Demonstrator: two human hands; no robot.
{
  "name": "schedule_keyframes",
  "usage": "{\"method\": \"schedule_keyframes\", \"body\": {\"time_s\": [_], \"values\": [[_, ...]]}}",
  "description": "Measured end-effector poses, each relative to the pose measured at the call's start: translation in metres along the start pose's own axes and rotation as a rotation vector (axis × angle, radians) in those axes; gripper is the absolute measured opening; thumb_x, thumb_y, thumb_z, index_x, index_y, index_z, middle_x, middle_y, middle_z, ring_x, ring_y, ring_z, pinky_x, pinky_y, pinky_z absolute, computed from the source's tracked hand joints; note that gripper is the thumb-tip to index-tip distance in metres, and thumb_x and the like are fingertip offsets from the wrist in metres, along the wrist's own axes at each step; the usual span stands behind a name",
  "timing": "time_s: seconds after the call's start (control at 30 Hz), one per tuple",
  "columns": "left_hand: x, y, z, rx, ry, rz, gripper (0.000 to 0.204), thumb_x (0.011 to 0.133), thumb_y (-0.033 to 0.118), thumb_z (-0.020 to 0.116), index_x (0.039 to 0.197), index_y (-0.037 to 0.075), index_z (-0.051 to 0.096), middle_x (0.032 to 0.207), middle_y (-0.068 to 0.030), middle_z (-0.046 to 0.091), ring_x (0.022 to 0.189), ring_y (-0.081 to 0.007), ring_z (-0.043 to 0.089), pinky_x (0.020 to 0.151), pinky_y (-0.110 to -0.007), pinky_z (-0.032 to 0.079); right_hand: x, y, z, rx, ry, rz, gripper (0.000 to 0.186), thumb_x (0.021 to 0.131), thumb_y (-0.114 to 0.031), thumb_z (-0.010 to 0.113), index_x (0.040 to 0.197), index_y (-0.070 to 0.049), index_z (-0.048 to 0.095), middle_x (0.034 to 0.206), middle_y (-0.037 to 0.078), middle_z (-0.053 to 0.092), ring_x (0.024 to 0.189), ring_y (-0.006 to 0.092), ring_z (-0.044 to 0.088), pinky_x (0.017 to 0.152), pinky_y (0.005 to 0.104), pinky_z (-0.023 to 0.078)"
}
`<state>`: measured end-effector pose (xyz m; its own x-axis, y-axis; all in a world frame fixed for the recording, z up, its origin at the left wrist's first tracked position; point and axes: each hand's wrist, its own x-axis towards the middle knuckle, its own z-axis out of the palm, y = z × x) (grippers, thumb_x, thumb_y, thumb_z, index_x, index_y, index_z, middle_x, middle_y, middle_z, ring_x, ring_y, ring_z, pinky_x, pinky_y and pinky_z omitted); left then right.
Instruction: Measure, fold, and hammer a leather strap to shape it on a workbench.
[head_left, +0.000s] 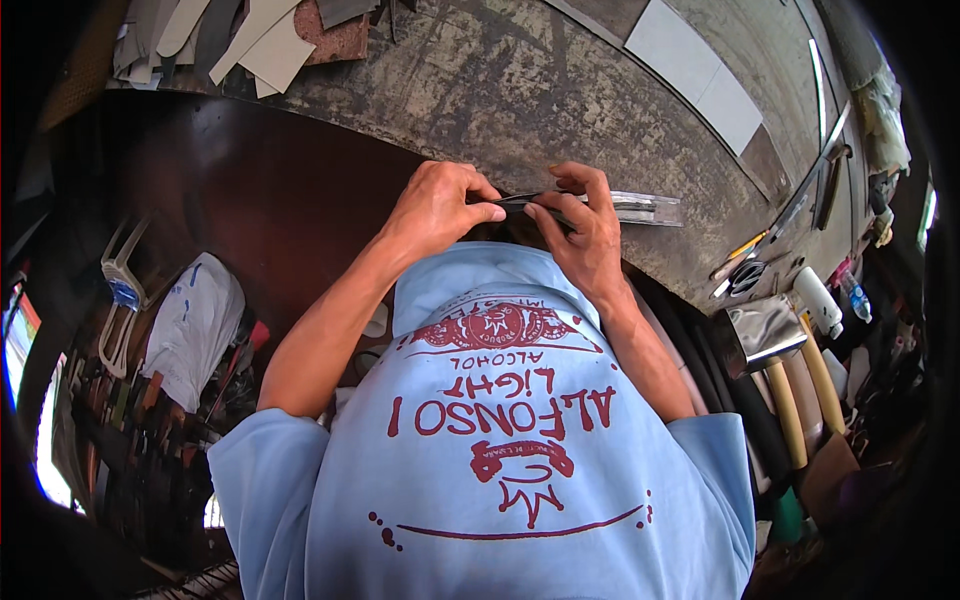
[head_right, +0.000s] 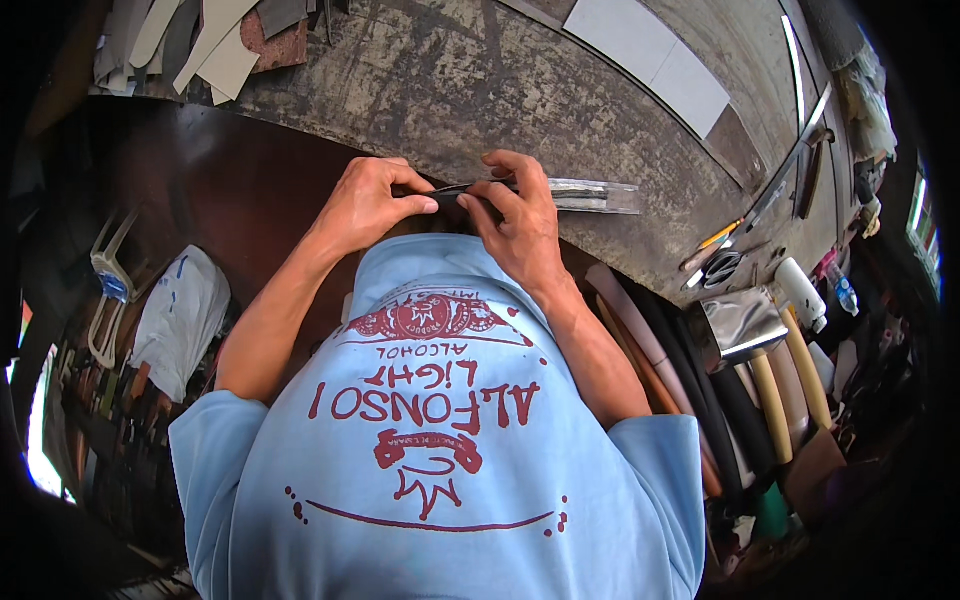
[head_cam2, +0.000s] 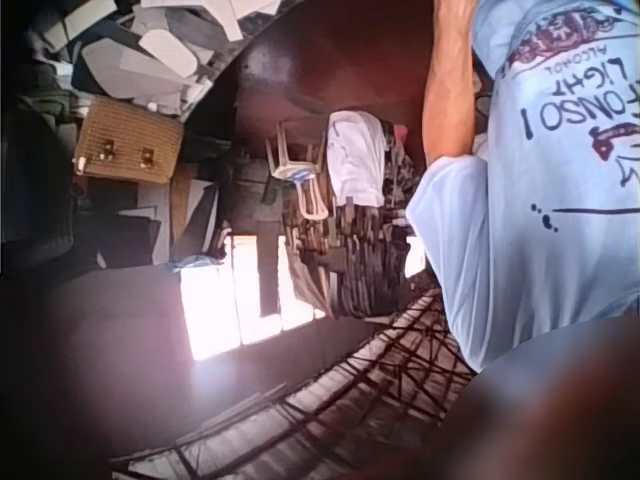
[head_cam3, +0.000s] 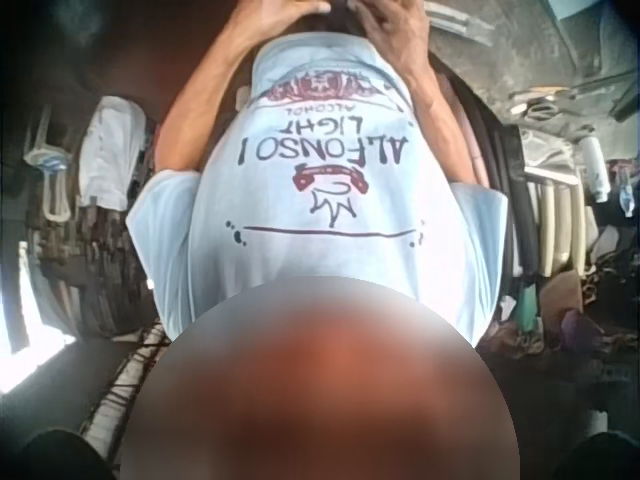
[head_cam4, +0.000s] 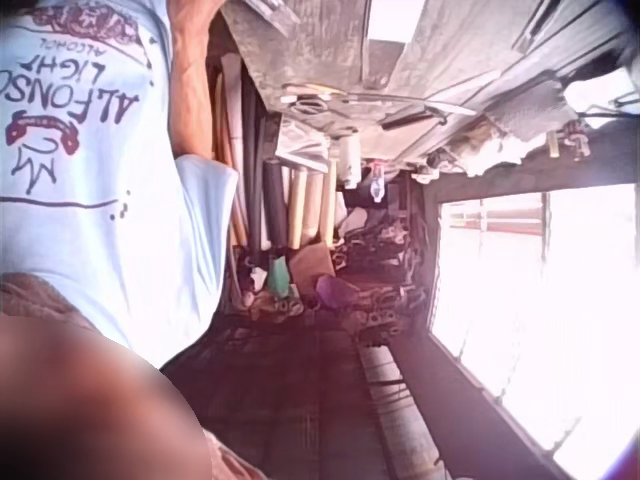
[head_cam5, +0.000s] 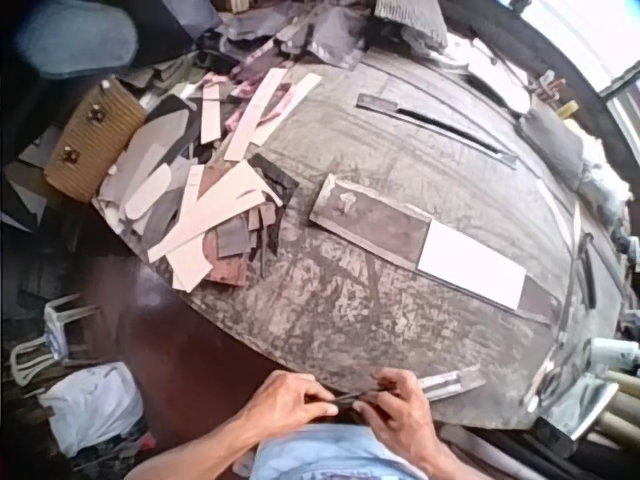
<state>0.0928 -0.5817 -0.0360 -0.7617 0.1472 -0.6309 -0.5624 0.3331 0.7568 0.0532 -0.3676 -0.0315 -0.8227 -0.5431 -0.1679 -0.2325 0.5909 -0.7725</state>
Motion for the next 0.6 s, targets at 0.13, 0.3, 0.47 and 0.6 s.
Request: {"method": "schedule_keyframes", "body": {"time_s": [0.13,0.3,0.47,0.6], "values": [[-0.011,0.052,-0.018,0.045,-0.022,0.082,0.024,0.077,0.012,0.078,0.094,-0.004,0.074,0.078,-0.0135,0.066,0.070,-0.0226,0.063,0.065,-0.034,0.047,0.003,-0.026,-0.037,0.037,0.060,-0.041,0.016,0.079,-0.006,0.079,0.090,-0.001,0.069,0.117,0.013,0.057,0.105,0.0299,0.063,0.080,0.0385,0.055],[-0.033,0.105,-0.019,0.186,-0.003,0.289,0.028,0.079,0.012,0.079,0.101,-0.004,0.071,0.080,-0.0139,0.063,0.071,-0.0251,0.062,0.065,-0.034,0.046,-0.007,-0.048,-0.078,0.105,0.143,-0.117,0.017,0.078,-0.002,0.079,0.088,0.002,0.065,0.119,0.015,0.056,0.095,0.0262,0.068,0.075,0.0348,0.058],[-0.045,0.142,-0.001,0.221,0.041,0.337,0.029,0.079,0.013,0.079,0.102,-0.003,0.072,0.085,-0.0144,0.067,0.076,-0.0257,0.065,0.069,-0.034,0.049,-0.016,-0.057,-0.109,0.063,0.201,-0.164,0.017,0.078,-0.003,0.078,0.088,0.001,0.065,0.116,0.014,0.058,0.094,0.0257,0.068,0.073,0.0355,0.057],[-0.045,0.166,0.012,0.177,0.039,0.189,0.025,0.079,0.011,0.079,0.099,-0.003,0.073,0.085,-0.0133,0.070,0.076,-0.0220,0.067,0.070,-0.031,0.050,-0.023,-0.054,-0.127,0.067,0.205,-0.164,0.016,0.078,-0.005,0.078,0.087,-0.001,0.065,0.117,0.013,0.058,0.092,0.0252,0.066,0.073,0.0374,0.054]]}}
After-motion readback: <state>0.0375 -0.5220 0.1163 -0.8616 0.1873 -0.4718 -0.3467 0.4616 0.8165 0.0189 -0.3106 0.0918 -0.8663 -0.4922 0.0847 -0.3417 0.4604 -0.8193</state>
